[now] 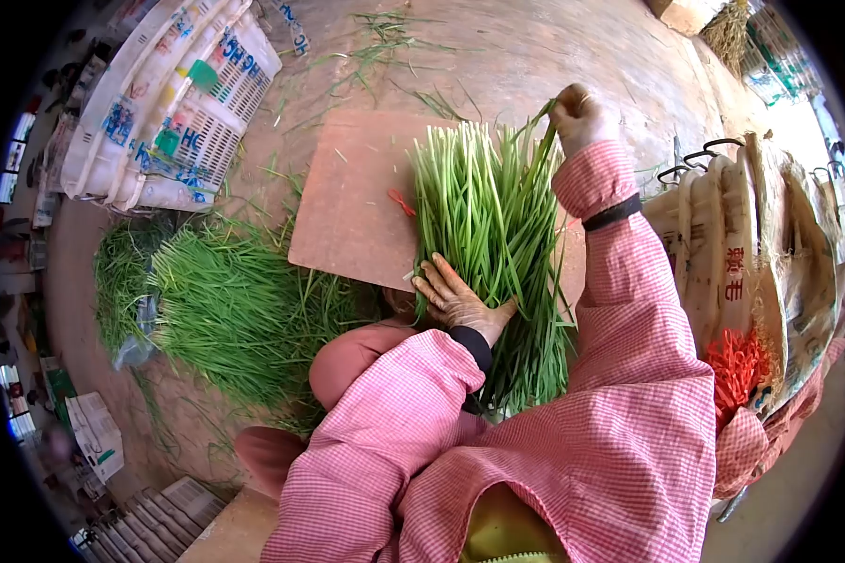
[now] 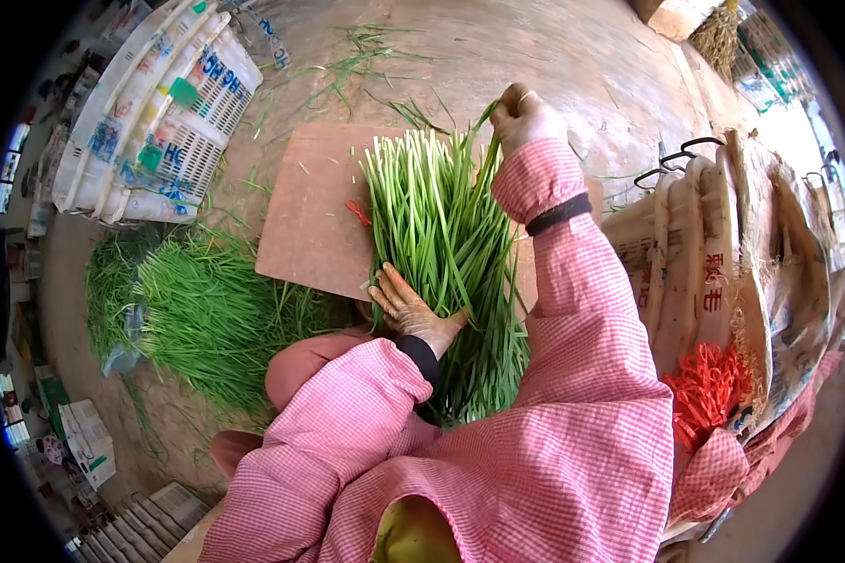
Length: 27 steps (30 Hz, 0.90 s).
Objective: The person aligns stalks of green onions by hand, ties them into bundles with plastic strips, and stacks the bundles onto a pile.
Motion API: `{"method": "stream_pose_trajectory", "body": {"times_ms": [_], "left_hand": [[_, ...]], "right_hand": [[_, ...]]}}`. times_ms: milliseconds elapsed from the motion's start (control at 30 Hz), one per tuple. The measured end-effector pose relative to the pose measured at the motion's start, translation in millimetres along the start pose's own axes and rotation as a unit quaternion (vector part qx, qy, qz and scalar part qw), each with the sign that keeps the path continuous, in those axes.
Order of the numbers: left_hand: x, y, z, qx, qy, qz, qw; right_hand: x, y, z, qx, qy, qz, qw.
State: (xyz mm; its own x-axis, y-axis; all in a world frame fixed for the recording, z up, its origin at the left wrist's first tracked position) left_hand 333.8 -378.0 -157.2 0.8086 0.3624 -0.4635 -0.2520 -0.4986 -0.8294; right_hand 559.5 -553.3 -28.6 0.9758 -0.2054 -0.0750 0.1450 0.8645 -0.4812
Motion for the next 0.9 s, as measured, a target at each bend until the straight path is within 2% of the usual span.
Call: {"method": "stream_pose_trajectory", "body": {"times_ms": [67,133,200,267,300,333,367,433,467,500,533,600,667,700,733,767,800,833,867,900], "left_hand": [[1.5,1.5,1.9,0.008,-0.003,-0.004,1.000],[2.0,-0.2,0.9,0.009,0.000,0.002,1.000],[1.3,0.5,0.7,0.027,-0.024,0.022,0.999],[2.1,0.2,2.4,0.037,-0.016,0.024,0.999],[1.8,-1.2,1.5,0.025,-0.012,0.034,0.999],[1.6,-1.2,0.4,0.014,-0.006,0.043,0.999],[2.3,1.4,2.2,0.009,-0.006,0.033,0.999],[0.3,0.9,3.1,0.003,-0.012,0.033,0.999],[-0.2,-0.7,2.7,-0.002,-0.016,0.030,0.999],[-1.7,-3.5,1.7,-0.004,-0.031,0.049,0.998],[-3.2,-6.0,1.3,0.008,-0.044,0.086,0.995],[15.9,25.6,10.0,0.042,-0.071,-0.046,0.996],[8.1,17.1,8.5,0.058,-0.049,-0.018,0.997],[8.4,18.2,8.5,0.089,-0.058,-0.020,0.994],[9.8,17.9,8.4,0.120,-0.070,-0.022,0.990],[8.9,15.9,7.2,0.155,-0.083,0.007,0.984],[7.7,13.2,5.6,0.200,-0.095,0.054,0.974],[4.5,4.5,2.4,0.163,-0.070,0.048,0.983],[1.1,0.0,0.0,0.126,-0.045,0.043,0.990],[0.5,0.7,0.5,0.123,-0.046,0.045,0.990]], "right_hand": [[19.6,-29.5,27.3,0.191,0.040,-0.085,0.977],[50.9,-51.5,41.0,0.439,0.053,-0.068,0.894],[39.5,-67.5,90.7,0.469,-0.038,-0.045,0.881],[25.9,-54.1,124.1,0.463,-0.151,0.096,0.868],[-31.2,-22.0,146.3,0.425,-0.097,0.152,0.887],[-106.6,30.8,178.9,0.375,-0.093,0.456,0.802],[-158.5,50.5,175.0,0.343,-0.056,0.522,0.779],[-187.4,65.9,144.4,0.267,-0.045,0.515,0.813],[-176.6,63.7,119.2,0.222,-0.073,0.442,0.866],[-176.2,69.1,83.9,0.029,-0.077,0.402,0.912],[-177.2,68.7,49.9,-0.162,-0.079,0.342,0.922],[-205.1,76.2,11.9,-0.296,-0.169,0.305,0.889],[-213.5,78.5,-4.6,-0.324,-0.206,0.275,0.882],[-209.6,83.7,-17.6,-0.337,-0.193,0.290,0.875],[-212.3,97.5,-43.0,-0.413,-0.258,0.313,0.815],[-197.8,85.3,-50.5,-0.265,-0.080,0.318,0.907],[-188.7,74.8,-51.8,-0.102,0.103,0.302,0.942],[-185.7,67.9,-37.2,-0.034,0.241,0.308,0.920],[-174.9,71.9,-43.7,0.071,0.256,0.346,0.900],[-168.4,75.1,-23.3,0.262,0.263,0.386,0.845]]}}
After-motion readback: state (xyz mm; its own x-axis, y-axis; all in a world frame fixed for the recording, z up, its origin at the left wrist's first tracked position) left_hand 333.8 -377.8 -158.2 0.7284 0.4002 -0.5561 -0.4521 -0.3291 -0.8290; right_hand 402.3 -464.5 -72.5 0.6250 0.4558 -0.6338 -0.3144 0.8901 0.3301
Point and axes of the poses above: each hand's wrist, its own x-axis towards the middle knuckle, its own y-axis out of the palm, z = x × y, the point moved 9 cm from there along x, towards the middle knuckle, and after that the axes turned 11 degrees about x, right-handed, at the moved point
